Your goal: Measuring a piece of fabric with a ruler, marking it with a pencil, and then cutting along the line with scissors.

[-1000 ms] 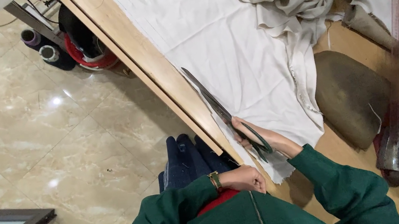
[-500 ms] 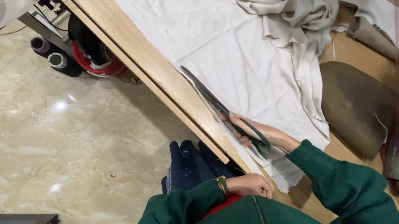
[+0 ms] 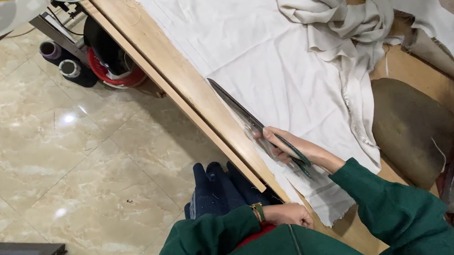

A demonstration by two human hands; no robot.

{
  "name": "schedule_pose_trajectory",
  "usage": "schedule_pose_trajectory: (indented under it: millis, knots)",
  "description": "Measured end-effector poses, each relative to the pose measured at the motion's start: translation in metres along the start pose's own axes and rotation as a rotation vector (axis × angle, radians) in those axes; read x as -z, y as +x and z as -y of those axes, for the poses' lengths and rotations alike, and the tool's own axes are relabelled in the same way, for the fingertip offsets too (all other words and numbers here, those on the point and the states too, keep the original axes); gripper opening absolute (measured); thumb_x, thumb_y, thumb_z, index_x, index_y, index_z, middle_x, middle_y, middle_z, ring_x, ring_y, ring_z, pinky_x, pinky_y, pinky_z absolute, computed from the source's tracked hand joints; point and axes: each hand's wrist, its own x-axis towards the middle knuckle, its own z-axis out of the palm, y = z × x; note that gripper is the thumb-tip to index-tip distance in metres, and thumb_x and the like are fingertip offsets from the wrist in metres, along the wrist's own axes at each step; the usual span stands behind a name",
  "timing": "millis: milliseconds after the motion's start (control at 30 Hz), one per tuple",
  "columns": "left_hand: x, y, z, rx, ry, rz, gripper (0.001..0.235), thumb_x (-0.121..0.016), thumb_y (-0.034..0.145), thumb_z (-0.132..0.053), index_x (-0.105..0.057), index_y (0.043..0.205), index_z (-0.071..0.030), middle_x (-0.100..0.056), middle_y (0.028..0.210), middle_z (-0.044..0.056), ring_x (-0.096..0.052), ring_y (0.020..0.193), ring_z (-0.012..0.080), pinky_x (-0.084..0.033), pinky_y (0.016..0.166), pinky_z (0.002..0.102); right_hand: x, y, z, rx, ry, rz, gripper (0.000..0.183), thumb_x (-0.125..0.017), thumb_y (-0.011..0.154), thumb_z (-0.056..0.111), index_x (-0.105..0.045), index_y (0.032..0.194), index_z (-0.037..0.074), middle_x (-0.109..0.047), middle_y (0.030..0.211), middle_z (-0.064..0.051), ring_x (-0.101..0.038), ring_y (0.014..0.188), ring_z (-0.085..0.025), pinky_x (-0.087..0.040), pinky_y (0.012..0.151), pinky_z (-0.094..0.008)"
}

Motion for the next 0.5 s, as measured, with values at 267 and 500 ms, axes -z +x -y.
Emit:
schedule_pose_trajectory:
  millis: [267,500]
  knots:
    - [0.001,0.009,0.012,-0.048,0.035,0.021,0.023,-0.065,0.094,-0.024,-0.079,0.105,-0.009,-0.076,0.093,0.003,-0.063,0.078,0.0175,-0.048,0.072,0.035,-0.004,0.037,0.036,-0.202,0.163,-0.009,0.078,-0.036,0.087,0.072,-0.045,0.141,0.017,-0.027,0.065,0.003,-0.023,0.05,-0.007,-0.026,0.043,-0.021]
    - [0.007,0.006,0.008,-0.082,-0.051,0.053,0.031,-0.064,0.096,-0.029,-0.078,0.111,-0.006,-0.078,0.11,0.008,-0.071,0.087,0.0215,-0.054,0.077,0.039,-0.005,0.047,0.04,-0.169,0.126,-0.011,0.089,-0.033,0.081,0.077,-0.045,0.143,0.014,-0.02,0.06,0.005,-0.018,0.046,-0.006,-0.023,0.037,-0.021]
